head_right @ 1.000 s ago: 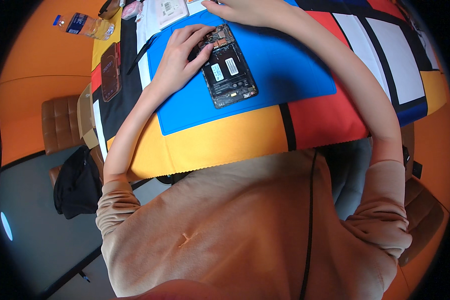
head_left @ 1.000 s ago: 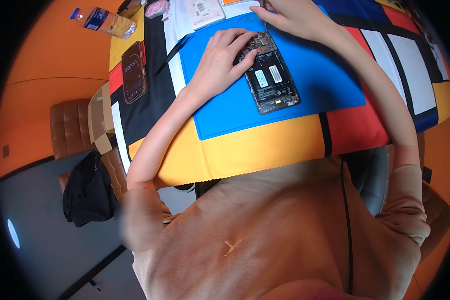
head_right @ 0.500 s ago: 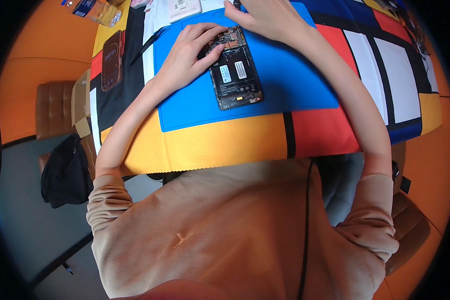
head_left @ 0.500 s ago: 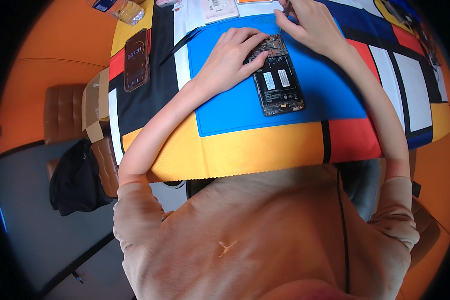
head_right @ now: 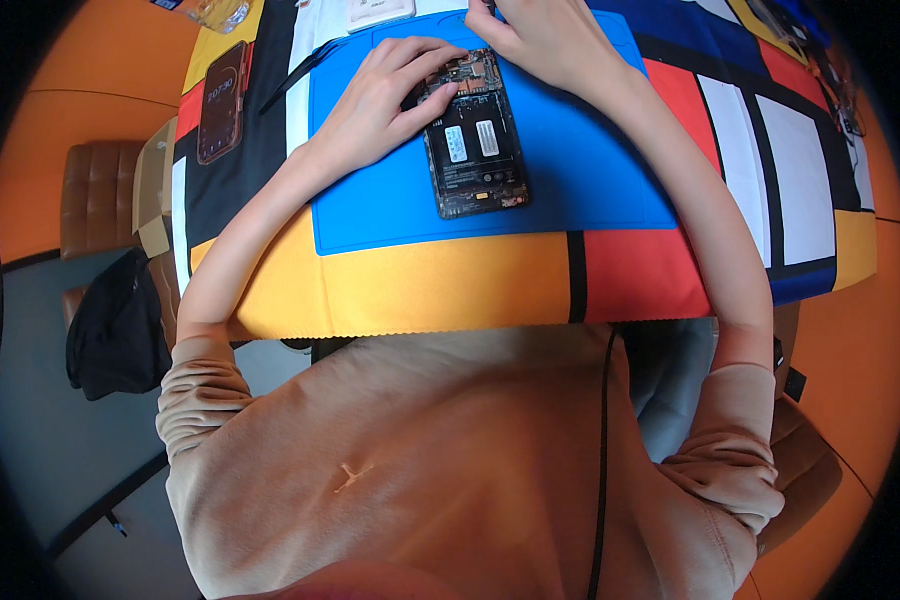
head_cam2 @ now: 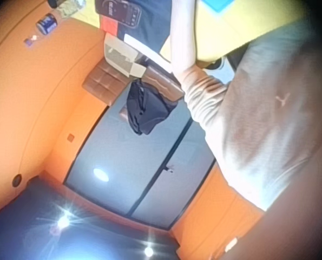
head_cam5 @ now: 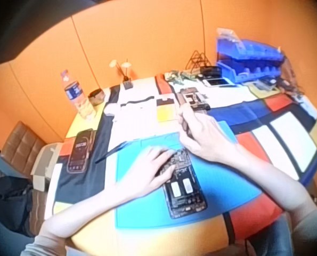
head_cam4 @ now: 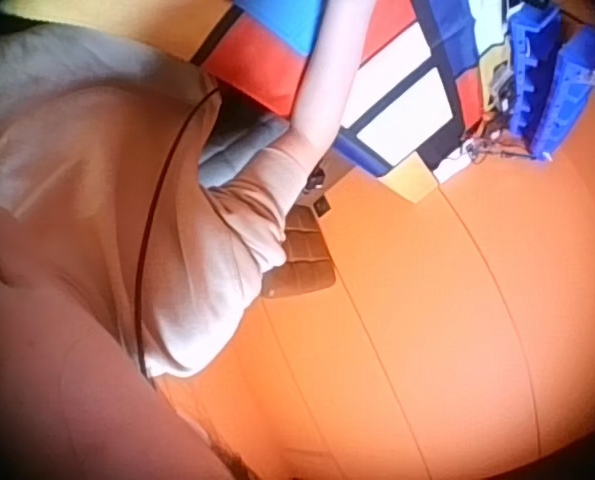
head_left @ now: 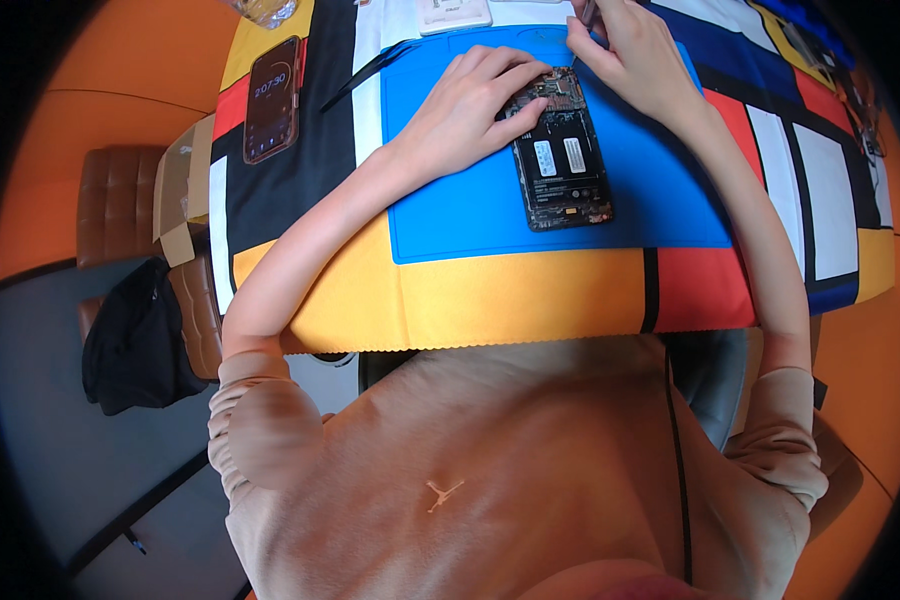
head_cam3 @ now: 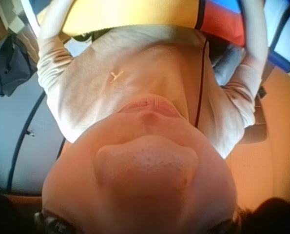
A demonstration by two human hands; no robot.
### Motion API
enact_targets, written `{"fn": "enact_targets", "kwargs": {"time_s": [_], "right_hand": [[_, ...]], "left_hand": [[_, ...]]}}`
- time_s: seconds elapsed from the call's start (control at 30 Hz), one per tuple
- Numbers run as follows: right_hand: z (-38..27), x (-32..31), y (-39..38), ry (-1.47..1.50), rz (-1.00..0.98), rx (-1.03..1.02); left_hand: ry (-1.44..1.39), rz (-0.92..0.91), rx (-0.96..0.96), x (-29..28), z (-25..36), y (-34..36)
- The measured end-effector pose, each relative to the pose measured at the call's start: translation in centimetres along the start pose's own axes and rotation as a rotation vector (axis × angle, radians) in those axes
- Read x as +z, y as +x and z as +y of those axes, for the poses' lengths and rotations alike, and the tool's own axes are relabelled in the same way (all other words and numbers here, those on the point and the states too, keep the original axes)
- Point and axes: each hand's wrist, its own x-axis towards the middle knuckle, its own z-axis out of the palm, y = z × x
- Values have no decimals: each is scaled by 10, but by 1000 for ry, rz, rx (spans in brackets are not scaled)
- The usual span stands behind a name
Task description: The person uses a screwdriver to remove screws from a disassembled smartphone motherboard, then places the back cover over the device and secures it with screws. The person handles the phone, motherboard, and back cover during the process.
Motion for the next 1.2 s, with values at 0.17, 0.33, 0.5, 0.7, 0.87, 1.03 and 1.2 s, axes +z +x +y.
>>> {"fn": "enact_targets", "kwargs": {"time_s": [0.17,0.33,0.5,0.7,0.87,1.03,1.2], "right_hand": [[5,2,0,25,-59,105],[6,1,-1,-13,18,11],[4,2,-2,-26,-8,60],[4,4,-1,-119,83,-97],[6,5,-3,-58,45,-56],[9,6,-2,-15,46,-30],[10,1,-3,3,1,68]], "left_hand": [[11,-15,-3,-1,0,1],[18,-32,-13,-1,0,0],[2,-29,-18,-1,0,1],[-7,-26,-17,-2,1,2],[-7,-68,-37,-4,2,1],[-9,-74,-40,-5,3,1],[-8,-55,-32,-3,2,2]]}}
